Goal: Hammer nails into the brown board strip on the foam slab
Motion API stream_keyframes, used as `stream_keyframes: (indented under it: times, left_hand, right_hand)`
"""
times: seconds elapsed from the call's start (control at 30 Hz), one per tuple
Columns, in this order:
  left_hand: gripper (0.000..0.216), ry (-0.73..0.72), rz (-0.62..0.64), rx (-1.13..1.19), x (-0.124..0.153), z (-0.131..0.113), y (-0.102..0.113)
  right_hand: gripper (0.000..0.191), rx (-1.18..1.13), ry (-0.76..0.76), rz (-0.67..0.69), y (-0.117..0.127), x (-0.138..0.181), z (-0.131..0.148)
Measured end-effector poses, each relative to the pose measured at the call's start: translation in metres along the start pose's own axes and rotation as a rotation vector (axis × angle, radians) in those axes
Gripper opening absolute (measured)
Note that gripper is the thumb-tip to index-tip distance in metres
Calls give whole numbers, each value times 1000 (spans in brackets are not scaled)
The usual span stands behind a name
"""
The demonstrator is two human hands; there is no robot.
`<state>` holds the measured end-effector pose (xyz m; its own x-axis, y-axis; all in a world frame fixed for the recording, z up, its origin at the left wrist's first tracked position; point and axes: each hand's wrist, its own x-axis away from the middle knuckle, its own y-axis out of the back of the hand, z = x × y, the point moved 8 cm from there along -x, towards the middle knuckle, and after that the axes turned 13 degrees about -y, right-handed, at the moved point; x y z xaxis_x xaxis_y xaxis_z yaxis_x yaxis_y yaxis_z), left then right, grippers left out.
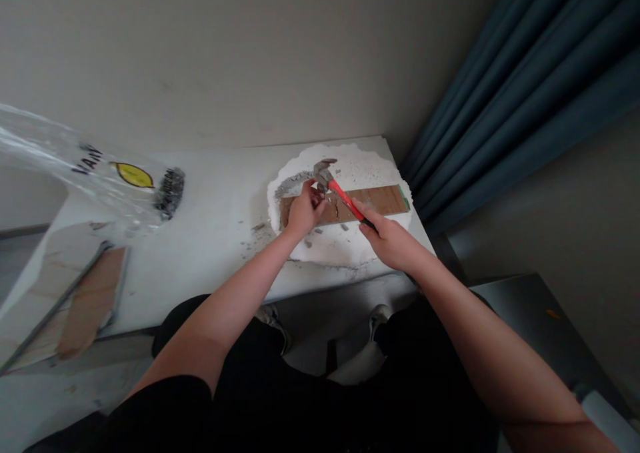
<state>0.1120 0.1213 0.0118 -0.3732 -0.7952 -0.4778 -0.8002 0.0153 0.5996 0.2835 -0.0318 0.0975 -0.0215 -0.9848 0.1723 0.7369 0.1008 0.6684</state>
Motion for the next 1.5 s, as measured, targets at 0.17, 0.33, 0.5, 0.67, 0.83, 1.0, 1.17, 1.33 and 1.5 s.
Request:
stream_keyframes:
  times: [0.17,0.33,0.5,0.67,0.83,1.0,1.17,1.33,1.5]
  left_hand:
    - [58,4,3,46,-2,4,-3]
    - [59,31,6,23,-1,4,-1]
    - [61,29,8,25,-1,1,0]
    - [60,48,20,20,-1,2,0]
    - [59,30,2,3,0,2,2]
    - [61,2,-13,41,1,1,2]
    - [57,-66,-130,132,3,2,8]
    - [50,-103,-354,257,8,-2,36]
    - [50,-135,-365,256,25,-14,89]
  right_hand:
    - [63,0,1,-8,0,1,0]
    - [61,9,-25,-22,1,-1,-3]
    - [63,-35,5,-27,1,-2,-3]
    - [61,-40,-10,-5,-3,-4,-5]
    - [61,-47,-4,4,-4,-3,-6]
    - [62,-54,-19,-15,-6,-3,-9]
    - [60,-46,-7,-17,-10,-4,-11]
    - [60,-33,-20,-7,-14,-5,-13]
    - [61,-45,-13,-10,-17,-3,-15]
